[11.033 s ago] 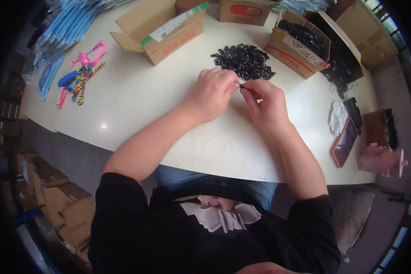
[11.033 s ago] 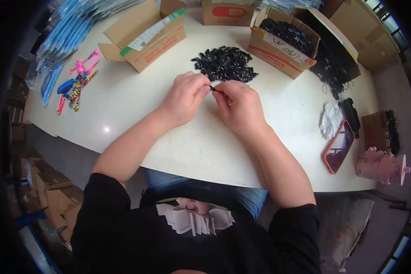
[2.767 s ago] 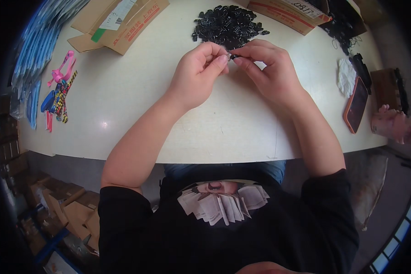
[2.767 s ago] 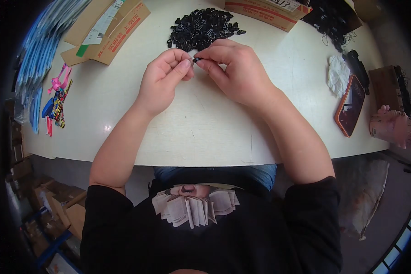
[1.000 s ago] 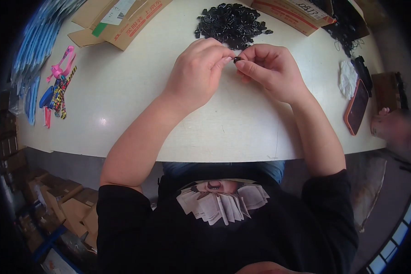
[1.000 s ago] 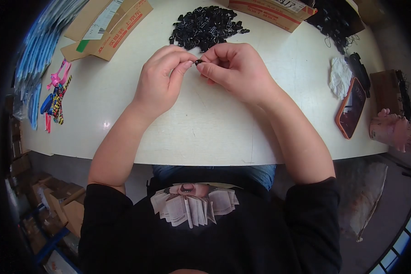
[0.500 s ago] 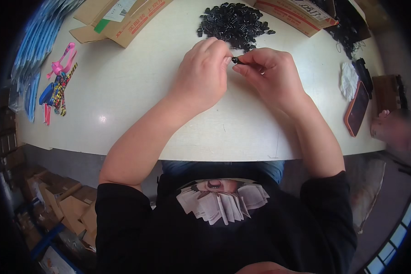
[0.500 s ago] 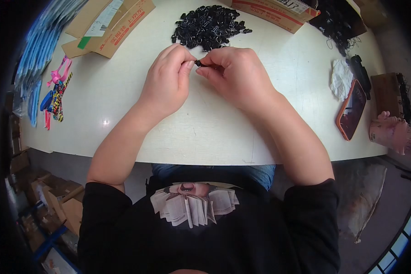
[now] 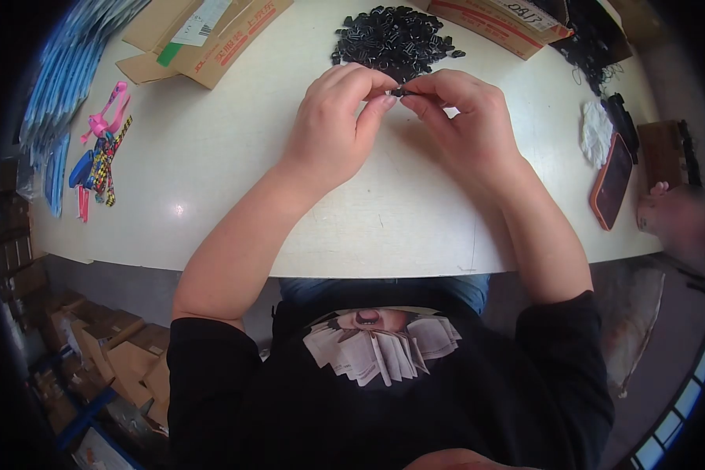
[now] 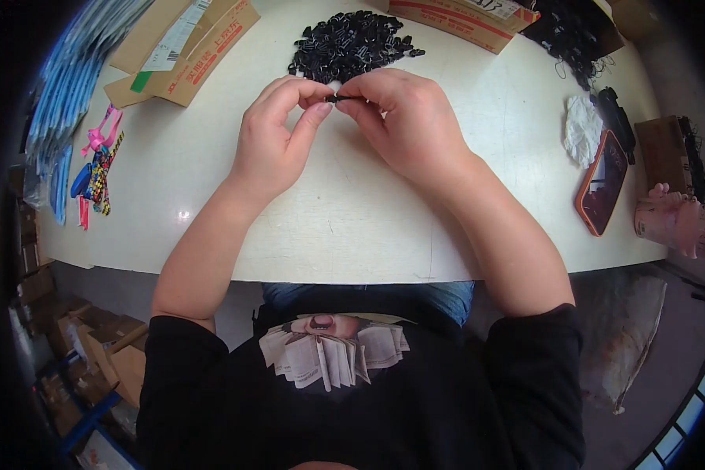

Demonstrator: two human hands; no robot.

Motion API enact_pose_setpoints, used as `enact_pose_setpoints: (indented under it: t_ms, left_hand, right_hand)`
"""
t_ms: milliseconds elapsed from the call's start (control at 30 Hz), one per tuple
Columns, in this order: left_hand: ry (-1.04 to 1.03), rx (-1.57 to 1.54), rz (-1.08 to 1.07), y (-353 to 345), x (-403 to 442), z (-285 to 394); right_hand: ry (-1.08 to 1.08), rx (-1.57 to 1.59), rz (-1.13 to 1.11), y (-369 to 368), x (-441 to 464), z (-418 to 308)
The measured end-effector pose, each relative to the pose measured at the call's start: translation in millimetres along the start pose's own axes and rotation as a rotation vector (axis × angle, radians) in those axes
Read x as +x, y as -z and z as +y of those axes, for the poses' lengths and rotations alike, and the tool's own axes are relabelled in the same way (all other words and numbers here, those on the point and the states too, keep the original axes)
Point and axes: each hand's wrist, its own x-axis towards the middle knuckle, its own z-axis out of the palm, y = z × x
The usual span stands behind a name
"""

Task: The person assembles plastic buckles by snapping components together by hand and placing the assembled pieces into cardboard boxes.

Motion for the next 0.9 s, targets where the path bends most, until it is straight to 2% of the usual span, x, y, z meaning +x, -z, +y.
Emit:
enact_pose_setpoints:
  t_ms: [367, 567, 667, 900]
  left_hand:
    - [0.016, -0.053, 0.031, -1.4, 2.5, 5.1]
    - [0.172, -0.165, -0.095, -1.0, -1.6, -0.9]
    - [0.127, -0.199, -0.011, -5.5, -3.5, -7.1]
    - [0.051, -0.073, -0.045, -1.8, -1.0, -2.4]
  right_hand:
    - [0.082, 0.017, -0.009, -0.5, 0.5, -0.8]
    - [0.029, 0.019, -0.041, 0.5, -0.7, -3.5]
    - [-0.013, 0.013, -0.042, 1.2, -0.6, -3.4]
    - [-0.051, 0.025, -0.035, 1.3, -0.3, -1.3]
